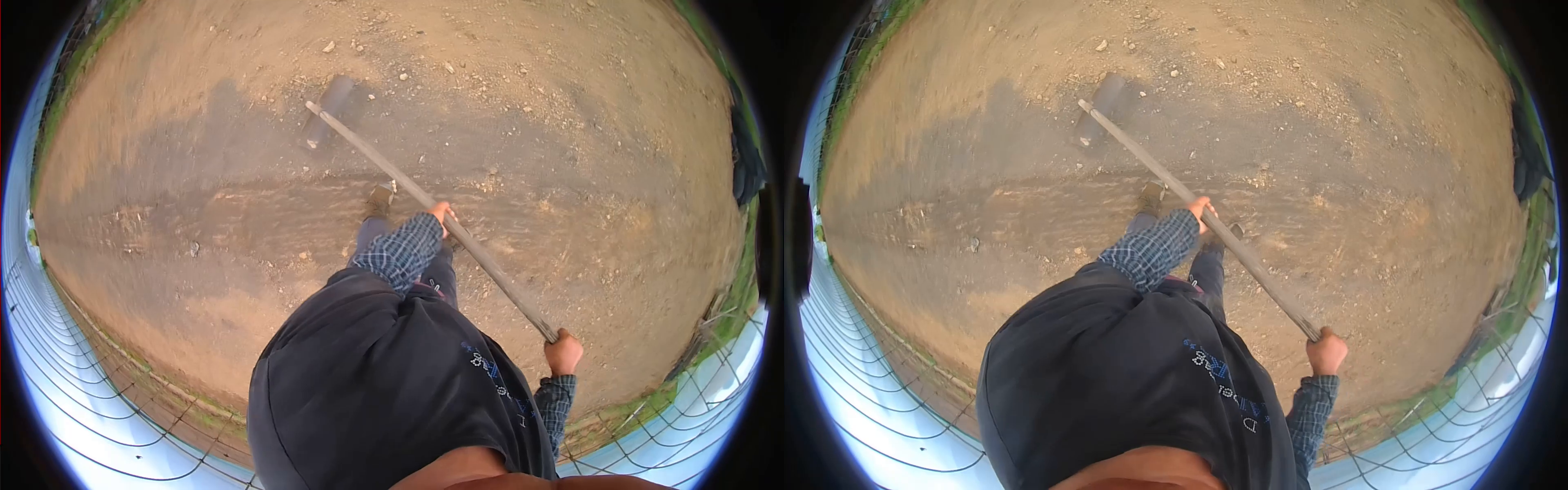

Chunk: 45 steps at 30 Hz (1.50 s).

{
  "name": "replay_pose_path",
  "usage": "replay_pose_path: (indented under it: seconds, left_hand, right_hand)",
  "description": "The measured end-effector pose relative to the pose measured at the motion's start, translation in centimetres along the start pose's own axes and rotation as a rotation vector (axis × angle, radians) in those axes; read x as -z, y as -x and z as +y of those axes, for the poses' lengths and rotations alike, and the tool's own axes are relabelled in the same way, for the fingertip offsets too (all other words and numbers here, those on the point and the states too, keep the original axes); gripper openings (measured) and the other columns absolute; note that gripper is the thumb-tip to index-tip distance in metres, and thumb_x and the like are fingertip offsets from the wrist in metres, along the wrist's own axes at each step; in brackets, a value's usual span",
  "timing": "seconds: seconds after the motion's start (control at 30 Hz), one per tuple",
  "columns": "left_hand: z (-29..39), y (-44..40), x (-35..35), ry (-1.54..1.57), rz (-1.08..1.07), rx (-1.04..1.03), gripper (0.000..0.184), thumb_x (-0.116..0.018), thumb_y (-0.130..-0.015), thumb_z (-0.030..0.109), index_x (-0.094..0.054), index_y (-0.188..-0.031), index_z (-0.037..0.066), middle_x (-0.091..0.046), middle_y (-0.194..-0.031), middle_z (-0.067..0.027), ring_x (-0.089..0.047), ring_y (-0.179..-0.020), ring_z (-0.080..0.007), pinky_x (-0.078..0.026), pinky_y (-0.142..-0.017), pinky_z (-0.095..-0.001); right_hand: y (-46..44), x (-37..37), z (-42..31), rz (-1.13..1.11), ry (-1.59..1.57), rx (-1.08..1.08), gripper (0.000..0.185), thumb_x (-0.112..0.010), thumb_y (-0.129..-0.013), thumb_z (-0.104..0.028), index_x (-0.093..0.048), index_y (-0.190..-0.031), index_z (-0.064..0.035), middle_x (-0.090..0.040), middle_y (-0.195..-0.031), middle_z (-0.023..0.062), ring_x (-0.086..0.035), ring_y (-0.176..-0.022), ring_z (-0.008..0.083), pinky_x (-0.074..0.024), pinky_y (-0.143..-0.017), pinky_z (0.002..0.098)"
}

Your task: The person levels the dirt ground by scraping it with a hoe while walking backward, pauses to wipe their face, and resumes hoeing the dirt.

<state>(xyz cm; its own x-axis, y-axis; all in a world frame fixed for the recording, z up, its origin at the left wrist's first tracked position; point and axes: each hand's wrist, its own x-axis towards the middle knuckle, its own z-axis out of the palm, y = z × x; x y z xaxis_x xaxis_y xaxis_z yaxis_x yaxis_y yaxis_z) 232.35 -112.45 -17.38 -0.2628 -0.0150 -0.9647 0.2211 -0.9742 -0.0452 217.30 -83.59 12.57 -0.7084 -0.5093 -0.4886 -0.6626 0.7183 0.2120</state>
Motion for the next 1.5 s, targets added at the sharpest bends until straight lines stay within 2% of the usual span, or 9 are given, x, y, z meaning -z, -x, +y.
replay_pose_path:
  seconds: [0.23,0.37,0.5,0.7,0.9,1.03,1.2,1.3,1.5]
  left_hand:
    - [16.8,6.2,6.1,0.158,0.284,-0.155,0.018,-0.051,-0.079,0.015,-0.042,-0.066,0.007,-0.043,-0.056,-0.0051,-0.040,-0.050,-0.0181,-0.039,-0.051,-0.0347]
    - [12.1,6.2,6.2,-0.126,0.163,-0.235,0.013,-0.047,-0.075,0.014,-0.042,-0.065,0.009,-0.042,-0.055,-0.0038,-0.043,-0.048,-0.0185,-0.041,-0.052,-0.0339]
    - [4.3,7.6,3.2,0.045,-0.071,0.118,0.008,-0.049,-0.074,0.011,-0.043,-0.071,0.008,-0.045,-0.059,-0.0057,-0.048,-0.055,-0.0192,-0.044,-0.055,-0.0345]
    - [-1.7,12.7,-2.1,0.195,0.003,0.375,0.008,-0.051,-0.078,0.009,-0.043,-0.077,0.007,-0.046,-0.064,-0.0059,-0.048,-0.057,-0.0187,-0.046,-0.060,-0.0346]
    - [-1.1,4.8,5.3,0.198,-0.005,0.204,0.010,-0.052,-0.079,0.013,-0.044,-0.081,0.007,-0.047,-0.063,-0.0070,-0.049,-0.058,-0.0201,-0.045,-0.060,-0.0386]
    - [8.0,2.7,12.6,-0.173,0.039,-0.049,0.013,-0.050,-0.080,0.019,-0.046,-0.079,0.006,-0.048,-0.059,-0.0094,-0.049,-0.056,-0.0251,-0.045,-0.055,-0.0404]
    - [15.8,5.7,16.5,-0.056,0.119,-0.324,0.015,-0.051,-0.079,0.021,-0.045,-0.076,0.008,-0.047,-0.055,-0.0077,-0.046,-0.044,-0.0231,-0.043,-0.046,-0.0413]
    - [14.1,9.7,15.1,-0.310,0.122,-0.368,0.027,-0.046,-0.077,0.029,-0.048,-0.062,0.007,-0.050,-0.055,-0.0080,-0.048,-0.045,-0.0215,-0.042,-0.044,-0.0361]
    - [3.9,8.8,13.1,-0.011,0.021,-0.059,0.011,-0.051,-0.073,0.014,-0.043,-0.067,0.009,-0.044,-0.055,-0.0040,-0.046,-0.048,-0.0185,-0.043,-0.048,-0.0348]
  right_hand:
    - [2.4,1.2,-16.1,0.107,-0.191,0.101,0.012,-0.060,-0.056,-0.015,-0.052,-0.061,-0.0070,-0.055,-0.057,0.0151,-0.055,-0.054,0.0328,-0.0434,-0.049,0.0396]
    - [4.5,2.0,-12.3,0.074,-0.164,0.070,0.013,-0.060,-0.056,-0.015,-0.052,-0.062,-0.0070,-0.054,-0.058,0.0161,-0.055,-0.056,0.0342,-0.0435,-0.051,0.0405]
    - [6.1,7.0,-5.3,0.091,0.011,0.008,0.013,-0.060,-0.055,-0.015,-0.053,-0.063,-0.0067,-0.055,-0.060,0.0165,-0.055,-0.057,0.0348,-0.0437,-0.052,0.0407]
    - [6.3,15.1,-0.2,0.078,0.167,-0.051,0.013,-0.062,-0.053,-0.015,-0.053,-0.059,-0.0070,-0.054,-0.055,0.0156,-0.055,-0.055,0.0337,-0.0433,-0.050,0.0404]
    - [4.5,6.8,-3.2,0.008,0.138,-0.017,0.013,-0.061,-0.053,-0.016,-0.057,-0.062,-0.0079,-0.056,-0.060,0.0152,-0.057,-0.059,0.0328,-0.0453,-0.054,0.0395]
    - [5.7,1.2,-11.8,0.054,-0.063,0.038,0.011,-0.059,-0.054,-0.015,-0.058,-0.063,-0.0088,-0.057,-0.060,0.0154,-0.057,-0.058,0.0329,-0.0446,-0.053,0.0407]
    - [7.8,-3.2,-19.1,0.140,-0.326,0.130,0.009,-0.058,-0.056,-0.013,-0.052,-0.060,-0.0076,-0.054,-0.057,0.0157,-0.055,-0.056,0.0345,-0.0425,-0.050,0.0425]
    - [8.7,-4.2,-18.0,0.123,-0.369,0.116,0.009,-0.058,-0.055,-0.012,-0.052,-0.061,-0.0076,-0.054,-0.056,0.0159,-0.055,-0.055,0.0348,-0.0427,-0.050,0.0422]
    - [12.1,-6.3,-13.9,0.151,-0.295,0.072,0.010,-0.058,-0.054,-0.011,-0.051,-0.059,-0.0070,-0.053,-0.054,0.0148,-0.054,-0.053,0.0332,-0.0420,-0.048,0.0403]
